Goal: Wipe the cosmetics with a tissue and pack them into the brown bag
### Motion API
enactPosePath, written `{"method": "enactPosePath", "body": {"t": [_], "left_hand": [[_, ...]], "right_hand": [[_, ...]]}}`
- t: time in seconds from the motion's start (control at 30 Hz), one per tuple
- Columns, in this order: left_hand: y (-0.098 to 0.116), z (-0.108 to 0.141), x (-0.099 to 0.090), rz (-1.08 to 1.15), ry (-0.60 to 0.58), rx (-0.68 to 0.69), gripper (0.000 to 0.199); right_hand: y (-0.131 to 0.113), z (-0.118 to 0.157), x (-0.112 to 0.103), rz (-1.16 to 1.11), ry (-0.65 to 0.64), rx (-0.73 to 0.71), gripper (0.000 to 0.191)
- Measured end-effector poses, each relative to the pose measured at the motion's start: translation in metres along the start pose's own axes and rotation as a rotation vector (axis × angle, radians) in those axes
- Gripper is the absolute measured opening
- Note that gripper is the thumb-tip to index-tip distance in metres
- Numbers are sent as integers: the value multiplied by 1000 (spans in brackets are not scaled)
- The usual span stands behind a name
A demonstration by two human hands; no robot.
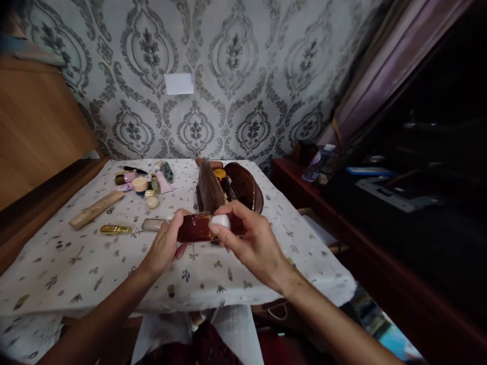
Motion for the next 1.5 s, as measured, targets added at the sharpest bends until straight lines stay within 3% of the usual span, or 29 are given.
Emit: {"method": "enactPosePath", "body": {"t": [0.17, 0.27, 0.4, 0.5, 0.6, 0.7, 0.8, 0.97, 1.03, 1.13, 1.27, 1.37, 1.5], "left_hand": [[21, -27, 8, 98, 21, -58, 54], [20, -39, 7, 96, 41, -73, 50], [7, -45, 4, -28, 15, 55, 46], [-18, -43, 5, -149, -47, 79, 47], [-53, -37, 7, -175, -109, -33, 47], [-79, -32, 10, -191, -171, -136, 45], [-85, -31, 13, -262, -240, -127, 40], [-78, -36, 14, -330, -268, -77, 36], [-76, -37, 14, -353, -273, -72, 35], [-74, -36, 15, -395, -296, -57, 34], [-71, -34, 18, -426, -340, -14, 35], [-69, -34, 18, -444, -344, 12, 34], [-69, -35, 18, -464, -346, 44, 34]], "right_hand": [[-27, -36, -27, -72, -34, 6, 36], [-42, -57, -46, -45, -36, -4, 36], [-51, -75, -68, 45, -21, -6, 36], [-44, -83, -81, 149, -77, 26, 40], [-32, -90, -91, 252, -151, 65, 41], [-21, -98, -94, 358, -192, 72, 31], [-8, -109, -94, 413, -151, 94, 13], [16, -119, -103, 479, 26, 78, 16], [25, -120, -100, 567, -41, 48, 20], [37, -117, -88, 778, -267, 15, 22], [43, -114, -75, 1101, -466, 54, 12], [44, -113, -68, 1289, -564, 129, 9], [43, -112, -65, 1354, -600, 168, 13]]}}
Point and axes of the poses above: each hand's wrist, its own z-axis away from the middle knuckle, its own x-axis out of the palm, y = z × x, the point moved 7 cm from there along -z, towards the middle knuckle, and after that the axes turned 15 degrees about -z, right-handed, at the moved point
